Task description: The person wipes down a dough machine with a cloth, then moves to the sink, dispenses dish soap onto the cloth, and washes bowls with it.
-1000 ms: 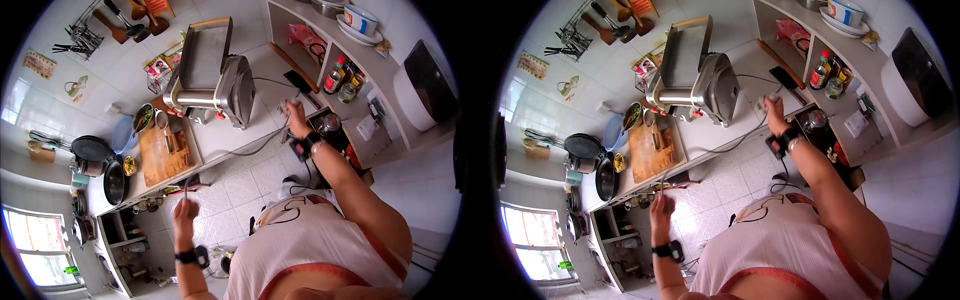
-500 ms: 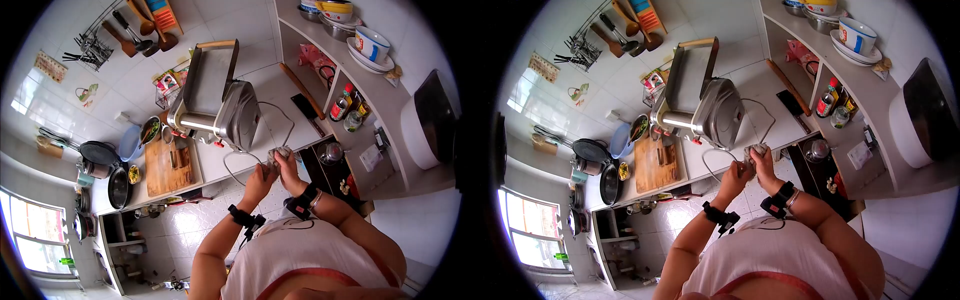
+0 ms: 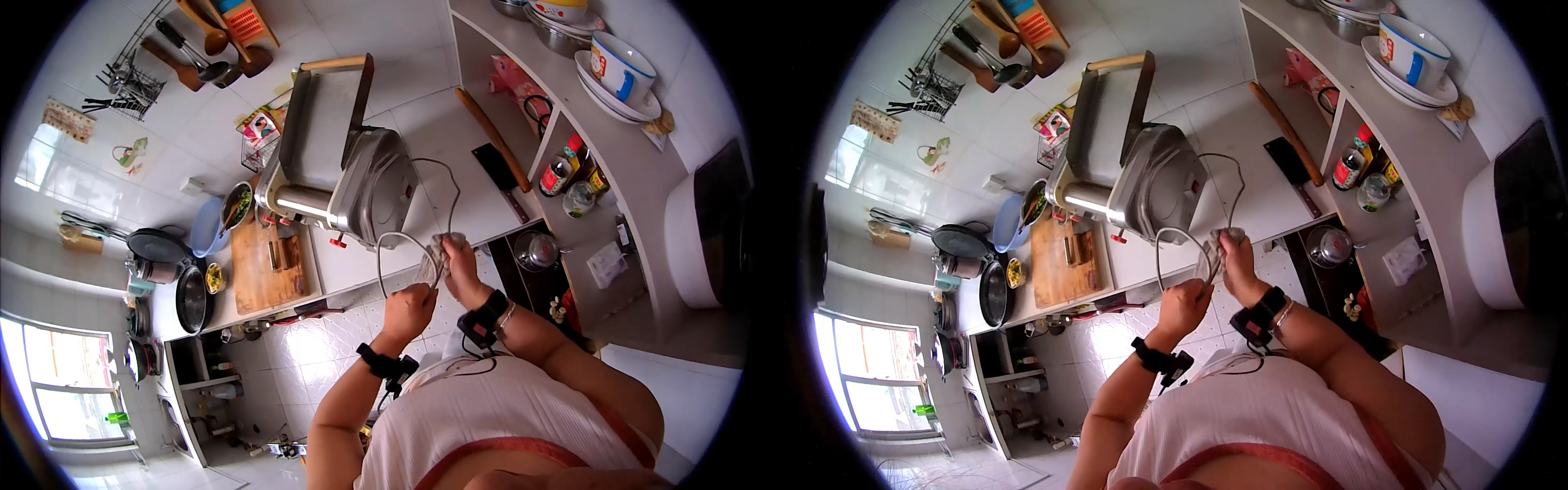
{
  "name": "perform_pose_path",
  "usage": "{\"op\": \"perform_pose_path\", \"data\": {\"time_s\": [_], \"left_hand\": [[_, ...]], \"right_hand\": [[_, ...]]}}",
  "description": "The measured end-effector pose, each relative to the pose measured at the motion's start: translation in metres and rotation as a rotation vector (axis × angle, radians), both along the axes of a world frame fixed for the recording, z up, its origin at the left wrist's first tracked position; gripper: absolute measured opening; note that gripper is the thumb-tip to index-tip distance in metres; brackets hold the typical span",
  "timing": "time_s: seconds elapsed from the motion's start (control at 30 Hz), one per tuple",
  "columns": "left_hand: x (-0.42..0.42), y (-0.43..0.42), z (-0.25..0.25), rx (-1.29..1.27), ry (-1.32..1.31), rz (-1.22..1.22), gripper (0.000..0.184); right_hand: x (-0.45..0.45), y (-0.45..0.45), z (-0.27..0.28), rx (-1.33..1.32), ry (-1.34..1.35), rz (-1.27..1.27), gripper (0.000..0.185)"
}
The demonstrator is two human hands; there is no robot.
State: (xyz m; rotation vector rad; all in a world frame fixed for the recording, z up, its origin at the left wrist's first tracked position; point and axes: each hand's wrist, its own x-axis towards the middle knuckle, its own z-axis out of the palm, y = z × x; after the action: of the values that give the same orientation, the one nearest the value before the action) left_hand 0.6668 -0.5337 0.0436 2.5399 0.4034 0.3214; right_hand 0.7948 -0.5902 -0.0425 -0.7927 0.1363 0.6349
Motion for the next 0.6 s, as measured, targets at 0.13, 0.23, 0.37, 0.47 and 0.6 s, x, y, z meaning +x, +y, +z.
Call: {"op": "perform_pose_path", "data": {"time_s": [0.13,0.23,0.37,0.47,0.6], "left_hand": [[-0.032,0.005,0.027,-0.098,0.058,-0.294,0.026],[-0.065,0.017,0.045,-0.035,0.172,-0.279,0.025],[-0.094,0.016,0.061,-0.1,0.221,-0.167,0.028],[-0.111,0.009,0.068,-0.142,0.241,-0.05,0.029],[-0.131,0.003,0.063,-0.19,0.267,0.125,0.031]], "right_hand": [[0.077,-0.006,-0.027,0.03,0.003,-0.006,0.015],[0.104,0.007,-0.047,-0.004,-0.077,0.115,0.014],[0.132,0.055,-0.06,0.015,-0.047,0.189,0.01],[0.171,0.094,-0.073,0.124,-0.165,0.334,0.01],[0.212,0.157,-0.095,-0.028,-0.144,0.321,0.011]]}}
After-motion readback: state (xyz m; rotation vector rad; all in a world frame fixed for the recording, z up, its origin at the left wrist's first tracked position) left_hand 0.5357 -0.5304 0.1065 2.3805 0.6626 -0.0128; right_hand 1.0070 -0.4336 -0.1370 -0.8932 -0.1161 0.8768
